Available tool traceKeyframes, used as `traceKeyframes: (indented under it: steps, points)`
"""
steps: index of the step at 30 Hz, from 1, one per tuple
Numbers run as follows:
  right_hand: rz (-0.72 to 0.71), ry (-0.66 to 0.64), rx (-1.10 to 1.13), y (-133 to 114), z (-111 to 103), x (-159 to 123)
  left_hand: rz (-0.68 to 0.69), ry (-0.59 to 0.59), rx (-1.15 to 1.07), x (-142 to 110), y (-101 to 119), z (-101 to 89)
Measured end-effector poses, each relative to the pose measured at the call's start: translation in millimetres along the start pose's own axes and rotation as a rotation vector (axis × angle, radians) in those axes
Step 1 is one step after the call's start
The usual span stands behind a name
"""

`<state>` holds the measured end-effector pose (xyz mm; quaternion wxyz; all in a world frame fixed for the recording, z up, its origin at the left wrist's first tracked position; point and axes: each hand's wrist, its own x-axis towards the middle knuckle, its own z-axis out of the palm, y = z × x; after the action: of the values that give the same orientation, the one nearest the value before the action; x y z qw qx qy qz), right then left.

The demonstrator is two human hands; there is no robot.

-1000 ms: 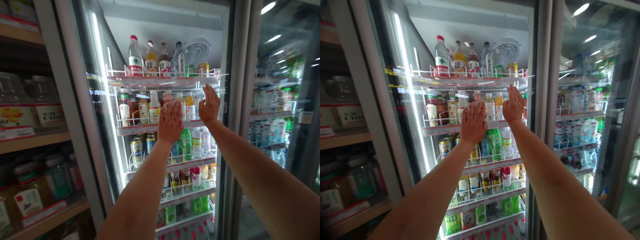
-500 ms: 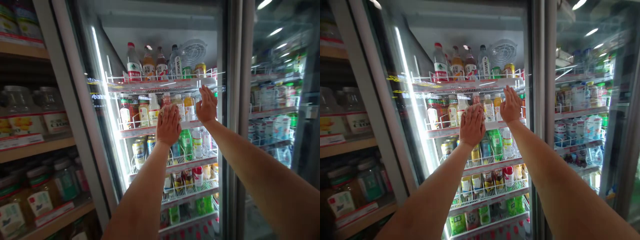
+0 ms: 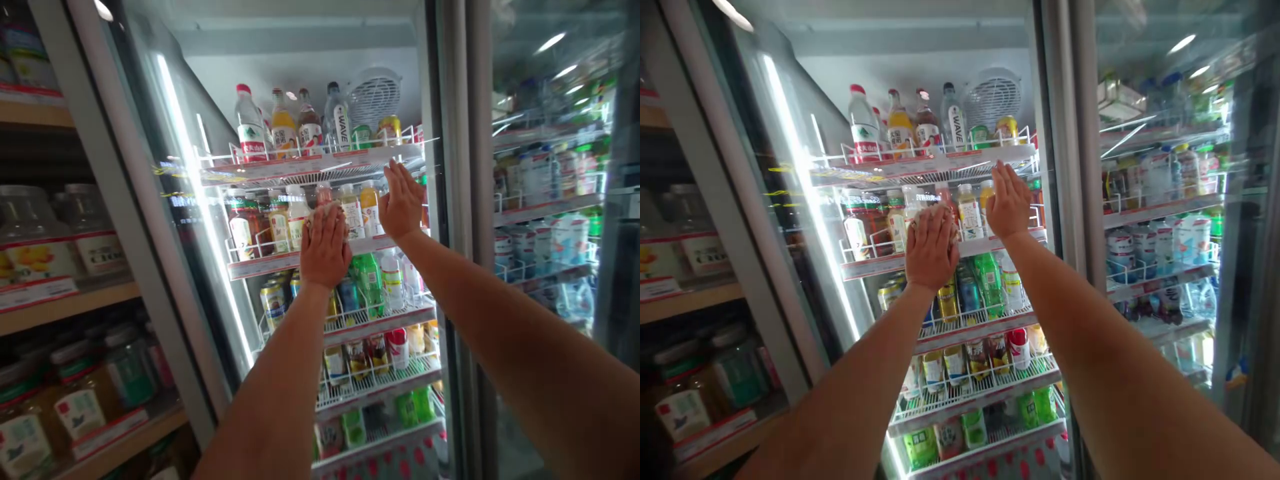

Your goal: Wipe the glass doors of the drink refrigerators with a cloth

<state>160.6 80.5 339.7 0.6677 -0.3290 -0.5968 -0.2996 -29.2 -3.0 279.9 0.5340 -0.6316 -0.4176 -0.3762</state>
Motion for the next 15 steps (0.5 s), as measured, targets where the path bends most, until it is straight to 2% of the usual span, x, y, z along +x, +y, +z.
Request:
traceKeyframes:
  steps: [3,6,10,13,15]
  points:
    - [0.016,-0.016,0.013,-1,-3,2,0.003,0.016,-0.003,0,0,-1.1]
    - [0.015,-0.051,0.081,-18,-9,-4,0.020,0.053,-0.047,0,-2,-3.5]
    - [-0.150,-0.149,0.473,-73,-17,-34,-0.009,0.135,-0.156,-3,-6,-0.9]
    - [-0.186,-0.243,0.722,-113,-15,-59,-0.142,0.161,-0.150,-6,-15,8.0]
    - [-0.140,-0.242,0.745,-126,-10,-68,-0.097,0.063,-0.130,-9,-24,14.6]
